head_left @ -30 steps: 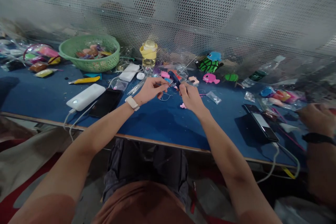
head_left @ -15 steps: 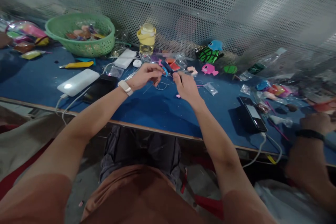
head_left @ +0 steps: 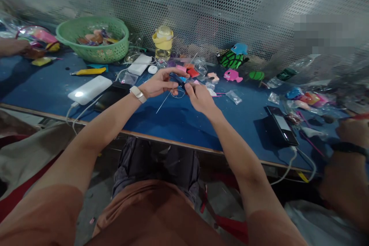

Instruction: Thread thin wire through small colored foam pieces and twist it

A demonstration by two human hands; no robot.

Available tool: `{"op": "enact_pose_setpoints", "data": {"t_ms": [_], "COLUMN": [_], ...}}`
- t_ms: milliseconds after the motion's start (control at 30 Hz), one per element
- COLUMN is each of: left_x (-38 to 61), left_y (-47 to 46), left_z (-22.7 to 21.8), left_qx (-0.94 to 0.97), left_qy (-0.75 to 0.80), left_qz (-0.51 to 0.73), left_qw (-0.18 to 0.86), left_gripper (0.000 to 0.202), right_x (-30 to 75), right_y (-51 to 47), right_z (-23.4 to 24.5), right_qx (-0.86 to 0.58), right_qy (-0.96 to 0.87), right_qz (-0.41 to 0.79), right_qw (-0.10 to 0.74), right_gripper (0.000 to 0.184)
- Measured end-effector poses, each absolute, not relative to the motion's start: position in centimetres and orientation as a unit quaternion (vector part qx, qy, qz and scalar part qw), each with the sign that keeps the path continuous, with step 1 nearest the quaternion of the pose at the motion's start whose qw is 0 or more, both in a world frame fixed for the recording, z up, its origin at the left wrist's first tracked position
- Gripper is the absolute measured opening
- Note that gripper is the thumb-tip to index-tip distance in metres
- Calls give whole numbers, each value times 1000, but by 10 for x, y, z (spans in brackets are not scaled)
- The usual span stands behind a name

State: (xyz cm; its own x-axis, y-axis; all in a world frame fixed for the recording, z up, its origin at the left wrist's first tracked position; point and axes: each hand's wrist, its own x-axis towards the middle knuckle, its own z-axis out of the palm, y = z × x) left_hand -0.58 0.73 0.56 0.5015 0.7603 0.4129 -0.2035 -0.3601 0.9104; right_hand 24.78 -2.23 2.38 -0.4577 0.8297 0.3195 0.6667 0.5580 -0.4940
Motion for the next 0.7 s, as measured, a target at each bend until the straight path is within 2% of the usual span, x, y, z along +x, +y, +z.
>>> {"op": "enact_pose_setpoints", "data": {"t_ms": [433, 700], "left_x": [-6, -15], "left_y": [12, 18], "left_z": [3, 1], "left_qx": [665, 701], "left_qy": [194, 215], "left_qz": [454, 445], "left_qw": [560, 514], "left_gripper": [71, 80], "right_x": [248, 250], "right_y": [-20, -17], "right_z": [17, 17], "right_qx": [-457, -470], "right_qy": [-833, -809], "right_qz": [116, 177], "right_qw": [290, 306], "right_gripper": [83, 83]}}
